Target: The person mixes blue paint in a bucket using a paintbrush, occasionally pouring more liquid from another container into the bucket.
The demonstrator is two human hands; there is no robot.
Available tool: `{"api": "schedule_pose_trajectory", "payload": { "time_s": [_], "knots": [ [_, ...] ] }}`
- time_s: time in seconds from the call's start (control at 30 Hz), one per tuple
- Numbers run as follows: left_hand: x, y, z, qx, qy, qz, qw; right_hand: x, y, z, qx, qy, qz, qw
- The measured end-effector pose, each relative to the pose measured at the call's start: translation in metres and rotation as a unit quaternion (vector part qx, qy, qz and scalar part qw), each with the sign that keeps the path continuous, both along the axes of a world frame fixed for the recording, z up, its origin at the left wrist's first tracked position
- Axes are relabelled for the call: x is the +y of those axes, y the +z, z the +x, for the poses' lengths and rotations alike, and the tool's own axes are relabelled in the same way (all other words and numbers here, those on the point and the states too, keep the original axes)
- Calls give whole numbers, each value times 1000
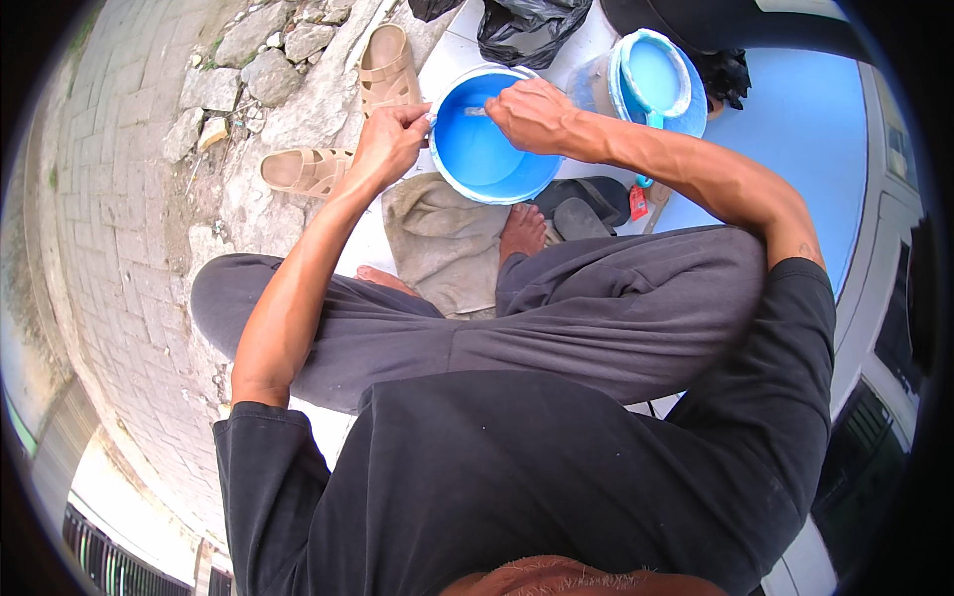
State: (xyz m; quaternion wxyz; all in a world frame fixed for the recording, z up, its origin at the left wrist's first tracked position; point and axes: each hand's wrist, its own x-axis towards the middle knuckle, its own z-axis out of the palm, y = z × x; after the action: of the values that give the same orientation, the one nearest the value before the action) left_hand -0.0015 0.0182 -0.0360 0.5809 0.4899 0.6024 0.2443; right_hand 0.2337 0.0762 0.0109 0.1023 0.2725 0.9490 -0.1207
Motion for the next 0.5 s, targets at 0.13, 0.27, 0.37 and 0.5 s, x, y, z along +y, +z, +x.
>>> {"api": "schedule_pose_trajectory", "payload": {
  "time_s": [0.13,0.27,0.37,0.5],
  "knots": [
    [0,0,2,-6,8,-1,1000,1,7,-6,4,5,17,1000],
    [0,0,2,-21,13,-2,1000,3,-10,-6,-17,39,39,998],
    [0,4,3,-17,5,-3,1000,3,-23,-6,-31,82,39,995],
    [-1,-6,0,-35,12,-2,999,-1,-29,-5,-21,109,-30,993]
  ]
}}
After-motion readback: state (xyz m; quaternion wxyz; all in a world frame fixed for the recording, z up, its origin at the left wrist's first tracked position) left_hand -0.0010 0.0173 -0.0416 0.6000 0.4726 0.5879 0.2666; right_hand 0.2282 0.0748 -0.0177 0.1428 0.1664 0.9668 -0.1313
